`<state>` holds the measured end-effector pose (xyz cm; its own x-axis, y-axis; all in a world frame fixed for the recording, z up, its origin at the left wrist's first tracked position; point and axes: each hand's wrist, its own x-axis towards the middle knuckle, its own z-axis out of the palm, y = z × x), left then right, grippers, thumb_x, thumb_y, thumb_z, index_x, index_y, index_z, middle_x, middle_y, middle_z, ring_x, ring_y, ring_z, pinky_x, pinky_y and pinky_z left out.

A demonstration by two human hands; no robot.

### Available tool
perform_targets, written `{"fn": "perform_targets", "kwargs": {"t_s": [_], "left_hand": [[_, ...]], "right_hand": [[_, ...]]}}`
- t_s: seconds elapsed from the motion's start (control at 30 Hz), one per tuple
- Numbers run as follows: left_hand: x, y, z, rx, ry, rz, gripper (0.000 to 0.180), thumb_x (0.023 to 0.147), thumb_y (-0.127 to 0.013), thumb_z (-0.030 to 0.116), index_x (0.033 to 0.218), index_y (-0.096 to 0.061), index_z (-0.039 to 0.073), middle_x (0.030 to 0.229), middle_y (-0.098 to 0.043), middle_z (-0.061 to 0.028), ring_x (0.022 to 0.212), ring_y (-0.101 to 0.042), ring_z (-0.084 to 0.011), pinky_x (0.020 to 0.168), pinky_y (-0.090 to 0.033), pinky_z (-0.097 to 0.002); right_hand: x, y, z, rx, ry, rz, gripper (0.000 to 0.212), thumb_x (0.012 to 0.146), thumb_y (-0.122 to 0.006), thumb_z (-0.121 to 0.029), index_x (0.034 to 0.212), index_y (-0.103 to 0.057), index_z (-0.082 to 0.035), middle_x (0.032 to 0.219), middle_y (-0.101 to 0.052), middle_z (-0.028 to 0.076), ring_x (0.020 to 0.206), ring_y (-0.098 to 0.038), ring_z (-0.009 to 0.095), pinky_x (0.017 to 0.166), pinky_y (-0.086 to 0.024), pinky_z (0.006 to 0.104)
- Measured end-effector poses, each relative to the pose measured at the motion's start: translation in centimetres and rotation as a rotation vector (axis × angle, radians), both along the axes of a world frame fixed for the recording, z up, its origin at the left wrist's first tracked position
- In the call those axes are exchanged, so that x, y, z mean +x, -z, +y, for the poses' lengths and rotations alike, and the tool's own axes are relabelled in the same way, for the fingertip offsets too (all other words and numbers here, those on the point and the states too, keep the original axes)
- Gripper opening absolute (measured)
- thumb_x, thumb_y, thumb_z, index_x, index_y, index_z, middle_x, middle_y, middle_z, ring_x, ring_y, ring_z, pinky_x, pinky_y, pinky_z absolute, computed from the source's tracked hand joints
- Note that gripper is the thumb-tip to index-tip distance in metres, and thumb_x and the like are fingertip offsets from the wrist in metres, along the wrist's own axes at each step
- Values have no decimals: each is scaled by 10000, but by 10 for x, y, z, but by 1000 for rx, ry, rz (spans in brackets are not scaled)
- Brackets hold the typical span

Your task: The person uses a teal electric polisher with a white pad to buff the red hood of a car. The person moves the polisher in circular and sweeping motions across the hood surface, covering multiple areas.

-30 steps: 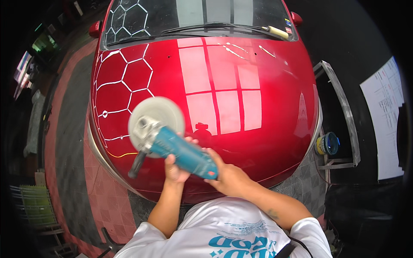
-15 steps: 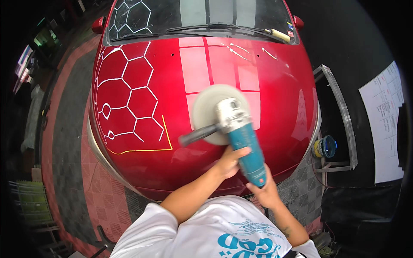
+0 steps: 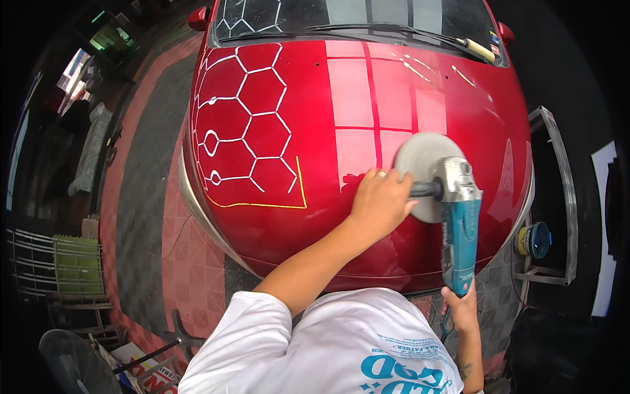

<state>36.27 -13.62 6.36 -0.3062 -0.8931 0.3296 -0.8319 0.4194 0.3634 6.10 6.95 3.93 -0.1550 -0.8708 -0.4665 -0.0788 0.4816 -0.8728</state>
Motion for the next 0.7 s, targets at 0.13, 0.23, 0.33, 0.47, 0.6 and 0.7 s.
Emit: {"fn": "perform_targets", "kwargs": {"t_s": [0.13, 0.23, 0.33, 0.47, 0.6, 0.7], "left_hand": [[85, 17, 59, 185, -193, 65, 494, 890, -965, 468, 1209, -823, 119, 981, -827, -117, 846, -817, -325, 743, -645, -453], [135, 9, 97, 129, -431, 156, 448, 884, -993, 445, 1113, -859, 84, 917, -833, -114, 813, -819, -294, 732, -631, -409], [179, -2, 121, 207, -632, 268, 438, 889, -994, 446, 1117, -877, 90, 928, -842, -148, 816, -828, -337, 769, -632, -439], [228, 21, 161, 141, -794, 266, 421, 910, -988, 388, 1124, -865, 47, 898, -827, -170, 791, -816, -321, 774, -622, -427], [237, 55, 203, 26, -832, 310, 408, 912, -988, 323, 1135, -849, 11, 911, -821, -193, 813, -820, -340, 783, -624, -434], [213, 62, 219, 6, -772, 323, 409, 898, -1002, 279, 1156, -847, 2, 962, -836, -192, 859, -836, -347, 813, -636, -427]], "right_hand": [[26, 27, 0, -104, -270, 112, 1049, 920, -903, -69, 1790, -317, -77, 1401, -735, 162, 1255, -730, 305, 1142, -551, 416], [78, 0, -34, -112, -515, 192, 1135, 920, -923, -139, 1832, -249, -100, 1514, -726, 258, 1420, -716, 367, 1215, -519, 440], [120, -7, -59, -72, -686, 181, 1125, 950, -908, -193, 1836, -217, -124, 1480, -729, 321, 1404, -727, 457, 1186, -550, 485], [167, -15, -83, -37, -861, 179, 1103, 990, -870, -239, 1840, -182, -93, 1329, -764, 379, 1263, -765, 519, 1122, -575, 537], [183, -28, -88, 51, -1032, 339, 1084, 998, -854, -280, 1842, -196, -108, 1283, -780, 357, 1204, -772, 529, 1086, -588, 546], [155, -17, -68, 7, -994, 378, 1077, 978, -872, -294, 1832, -237, -125, 1237, -802, 320, 1195, -770, 539, 1075, -596, 532]]}}
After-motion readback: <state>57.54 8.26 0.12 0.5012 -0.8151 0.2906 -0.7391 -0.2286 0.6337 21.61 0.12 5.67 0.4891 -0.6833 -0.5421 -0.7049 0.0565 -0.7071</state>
